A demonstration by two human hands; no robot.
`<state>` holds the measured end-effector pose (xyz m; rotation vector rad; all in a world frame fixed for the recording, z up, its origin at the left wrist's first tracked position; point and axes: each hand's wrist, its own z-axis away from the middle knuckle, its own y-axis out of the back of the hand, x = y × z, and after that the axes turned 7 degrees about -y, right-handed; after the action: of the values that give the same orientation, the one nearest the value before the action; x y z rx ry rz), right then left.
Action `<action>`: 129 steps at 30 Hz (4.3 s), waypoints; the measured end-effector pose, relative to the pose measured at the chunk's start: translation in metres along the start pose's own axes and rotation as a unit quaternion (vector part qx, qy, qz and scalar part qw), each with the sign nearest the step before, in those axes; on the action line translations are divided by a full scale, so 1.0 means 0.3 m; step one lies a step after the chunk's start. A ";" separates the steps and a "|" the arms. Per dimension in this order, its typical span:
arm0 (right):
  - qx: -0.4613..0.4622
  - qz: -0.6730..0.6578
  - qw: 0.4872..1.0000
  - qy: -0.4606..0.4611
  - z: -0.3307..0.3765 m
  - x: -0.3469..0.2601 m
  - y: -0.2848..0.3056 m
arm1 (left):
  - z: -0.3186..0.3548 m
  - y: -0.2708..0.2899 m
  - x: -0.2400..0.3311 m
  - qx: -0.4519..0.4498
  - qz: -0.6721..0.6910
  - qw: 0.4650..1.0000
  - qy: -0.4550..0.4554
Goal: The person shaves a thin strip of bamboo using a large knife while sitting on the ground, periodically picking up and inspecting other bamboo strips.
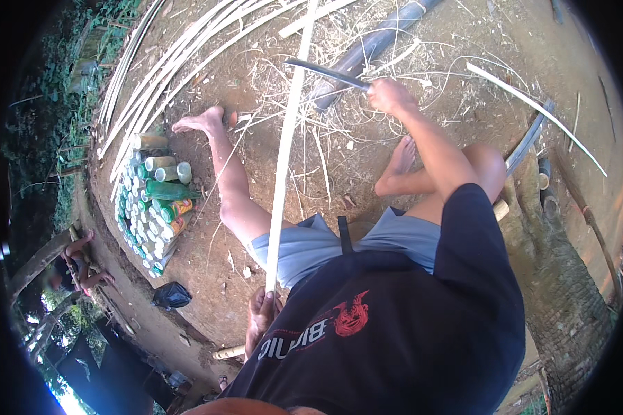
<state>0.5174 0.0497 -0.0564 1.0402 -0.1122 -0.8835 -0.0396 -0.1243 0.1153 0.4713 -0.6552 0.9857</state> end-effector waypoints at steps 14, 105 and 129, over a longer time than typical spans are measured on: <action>0.046 0.036 0.981 0.183 0.022 -0.050 -0.023 | 0.086 0.098 -0.024 -0.020 0.045 0.999 0.020; -0.044 0.097 0.983 0.147 0.412 -0.105 -0.060 | -0.826 -0.249 0.355 -0.139 0.025 0.989 -0.035; -0.006 -0.075 0.986 0.147 0.422 -0.029 -0.154 | -0.643 -0.243 0.291 -0.174 0.240 0.954 0.037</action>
<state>0.4250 -0.0428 -0.0224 1.1669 0.2207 -0.8548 0.1139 0.0161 0.0326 -0.0457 -0.8785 1.3035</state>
